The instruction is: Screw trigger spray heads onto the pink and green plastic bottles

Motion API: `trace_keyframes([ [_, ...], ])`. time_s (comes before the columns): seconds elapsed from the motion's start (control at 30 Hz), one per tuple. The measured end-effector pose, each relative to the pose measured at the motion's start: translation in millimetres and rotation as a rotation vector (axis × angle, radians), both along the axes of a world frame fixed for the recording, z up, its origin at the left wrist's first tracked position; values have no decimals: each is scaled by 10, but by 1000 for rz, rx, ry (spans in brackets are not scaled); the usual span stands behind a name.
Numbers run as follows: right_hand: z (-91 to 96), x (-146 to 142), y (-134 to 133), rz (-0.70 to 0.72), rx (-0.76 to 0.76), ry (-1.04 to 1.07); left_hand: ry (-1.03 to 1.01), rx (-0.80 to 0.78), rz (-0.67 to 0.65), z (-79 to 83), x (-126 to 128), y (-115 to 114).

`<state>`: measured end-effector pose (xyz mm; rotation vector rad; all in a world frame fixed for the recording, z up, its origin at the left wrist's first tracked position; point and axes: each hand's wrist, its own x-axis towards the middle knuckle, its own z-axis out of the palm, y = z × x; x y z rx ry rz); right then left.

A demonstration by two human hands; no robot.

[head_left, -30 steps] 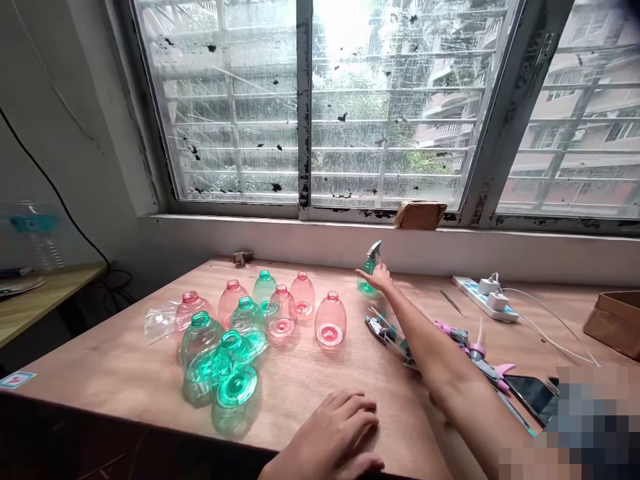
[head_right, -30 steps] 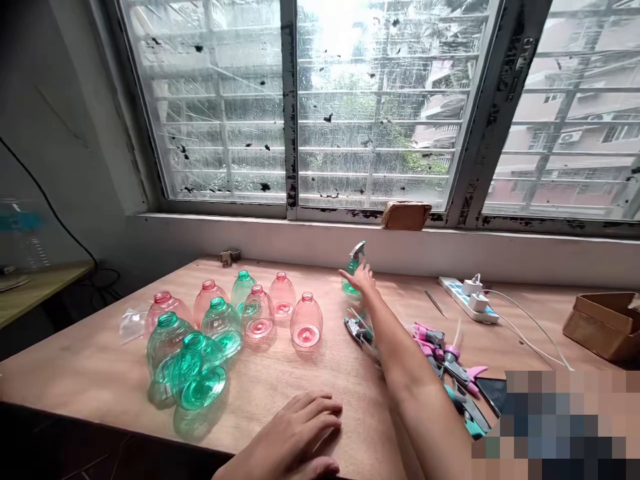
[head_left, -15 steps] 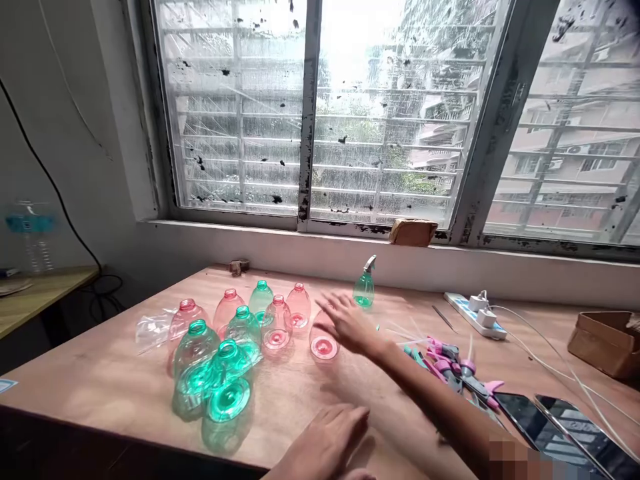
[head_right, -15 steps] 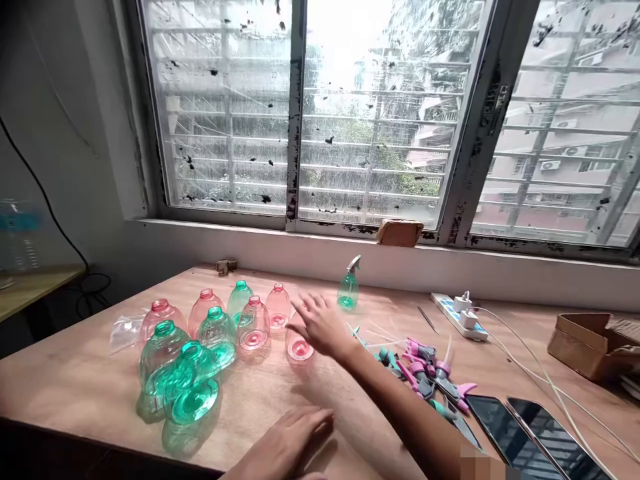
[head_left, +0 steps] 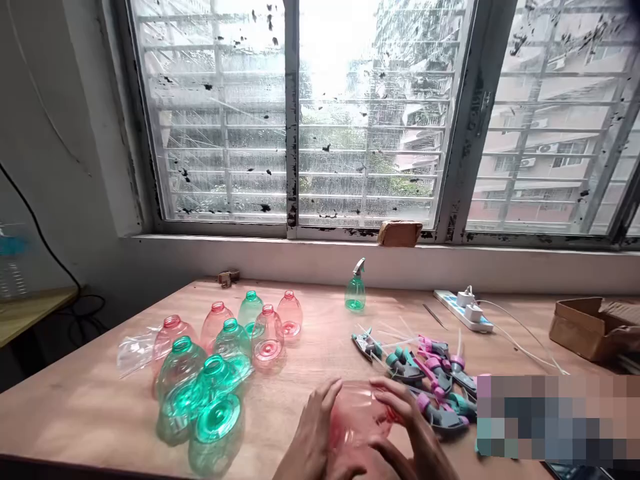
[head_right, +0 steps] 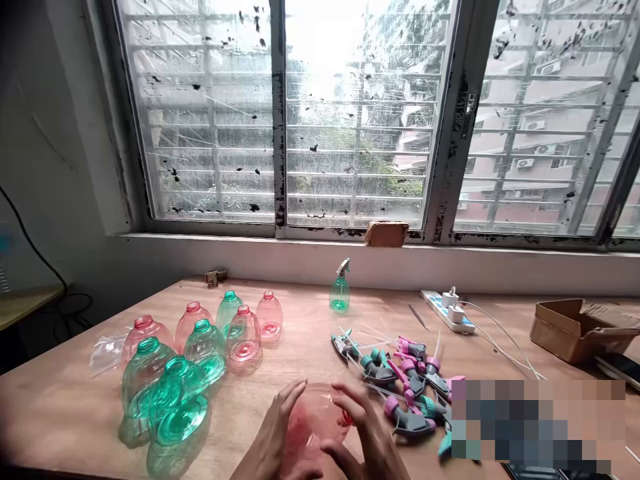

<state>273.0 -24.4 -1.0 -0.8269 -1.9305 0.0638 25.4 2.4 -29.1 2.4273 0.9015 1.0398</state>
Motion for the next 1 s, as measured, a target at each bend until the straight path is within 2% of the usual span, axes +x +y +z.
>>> trace_keyframes([
  [0.07,-115,112,-5,1,-10,19,-22,9,-10,-8,1,10],
  [0.13,-142,228,72,-78,-57,26,-60,-42,-22,45,-9,-1],
  [0.27,-128,396,250,-433,-155,-10,-99,-299,-1,275,-35,-68],
  [0.33,-164,425,285,-566,-179,-76,-106,-375,-21,358,-40,-90],
  [0.53,-341,433,293,-815,-130,-174,-106,-392,-27,365,-31,-89],
  [0.67,-366,446,314,-830,-119,-208,-87,-390,-1,386,-28,-94],
  [0.77,-312,445,298,-792,-121,-178,-86,-400,-4,407,-25,-100],
  [0.9,-154,400,197,-706,-105,-17,-106,-424,15,367,-20,-112],
  [1.0,-73,348,98,-596,-34,155,-171,-426,75,333,-11,-118],
])
